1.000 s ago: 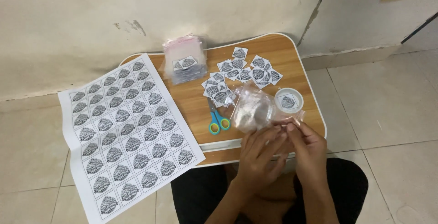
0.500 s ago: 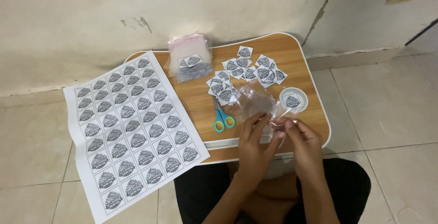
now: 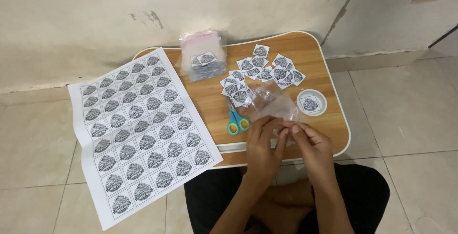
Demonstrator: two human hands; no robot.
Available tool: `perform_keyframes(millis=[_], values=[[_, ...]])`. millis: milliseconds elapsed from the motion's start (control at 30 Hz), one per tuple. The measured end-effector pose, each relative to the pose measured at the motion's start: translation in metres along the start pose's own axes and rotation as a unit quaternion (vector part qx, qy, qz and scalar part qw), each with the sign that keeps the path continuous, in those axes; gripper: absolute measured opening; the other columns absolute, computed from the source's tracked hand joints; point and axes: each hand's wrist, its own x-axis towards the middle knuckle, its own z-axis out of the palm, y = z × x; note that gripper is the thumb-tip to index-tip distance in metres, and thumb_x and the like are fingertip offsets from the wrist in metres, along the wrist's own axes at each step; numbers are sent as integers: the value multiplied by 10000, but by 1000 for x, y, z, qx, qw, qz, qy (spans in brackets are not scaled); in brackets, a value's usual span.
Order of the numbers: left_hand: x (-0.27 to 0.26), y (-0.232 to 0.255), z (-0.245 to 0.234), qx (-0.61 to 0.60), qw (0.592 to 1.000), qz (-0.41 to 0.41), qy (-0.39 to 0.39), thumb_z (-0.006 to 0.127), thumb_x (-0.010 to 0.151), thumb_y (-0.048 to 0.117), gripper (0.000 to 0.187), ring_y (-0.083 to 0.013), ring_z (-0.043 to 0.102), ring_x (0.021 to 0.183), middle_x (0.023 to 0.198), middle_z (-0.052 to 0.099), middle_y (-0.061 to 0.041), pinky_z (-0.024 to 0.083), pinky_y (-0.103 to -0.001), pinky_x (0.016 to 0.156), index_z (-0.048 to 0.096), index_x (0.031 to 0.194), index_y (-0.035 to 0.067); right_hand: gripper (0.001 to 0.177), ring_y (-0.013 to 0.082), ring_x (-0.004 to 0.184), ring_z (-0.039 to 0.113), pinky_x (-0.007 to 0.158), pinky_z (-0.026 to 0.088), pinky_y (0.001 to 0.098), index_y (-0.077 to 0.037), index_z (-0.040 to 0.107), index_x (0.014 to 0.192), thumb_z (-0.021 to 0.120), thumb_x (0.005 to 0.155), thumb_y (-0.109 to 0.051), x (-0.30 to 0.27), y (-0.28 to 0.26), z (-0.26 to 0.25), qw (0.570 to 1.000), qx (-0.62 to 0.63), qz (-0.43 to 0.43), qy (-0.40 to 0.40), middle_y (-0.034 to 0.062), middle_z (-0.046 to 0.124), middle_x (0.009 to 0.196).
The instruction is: The person picks up individual cut stickers and places them into a small plastic bag for packaging.
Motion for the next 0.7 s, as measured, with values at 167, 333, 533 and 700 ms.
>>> perform_keyframes(millis=[167, 333, 533, 700], values=[[-1, -11, -4, 39, 999, 28, 25, 768, 867, 44, 135, -255, 719, 926, 1009, 699, -75, 591, -356, 829, 774, 998, 77, 254, 215, 968, 641, 962, 528, 437, 3, 783, 1148, 598, 1043, -136, -1, 2, 0, 1000, -24, -13, -3, 189, 765, 1002], [7, -8, -15, 75, 996, 17, 39, 766, 847, 49, 86, -226, 698, 749, 893, 662, -56, 603, -328, 711, 734, 918, 84, 228, 206, 963, 632, 925, 545, 434, 12, 774, 1133, 614, 1044, -125, -3, 13, 1, 997, -40, -60, 16, 183, 756, 960], [-10, -18, -3, 68, 997, -17, -11, 782, 842, 144, 120, -187, 647, 607, 719, 598, 12, 554, -301, 590, 666, 871, 153, 168, 230, 963, 689, 903, 555, 430, -38, 793, 1100, 728, 952, -83, 6, 44, -2, 991, -93, -98, 15, 165, 775, 950], [-18, -14, -1, 65, 992, -85, -59, 726, 893, 187, 130, -238, 682, 612, 679, 612, -11, 578, -354, 586, 611, 843, 157, 131, 200, 775, 671, 788, 575, 385, -23, 783, 1015, 785, 917, -109, 15, 67, -6, 991, -97, -90, 28, 145, 717, 765]])
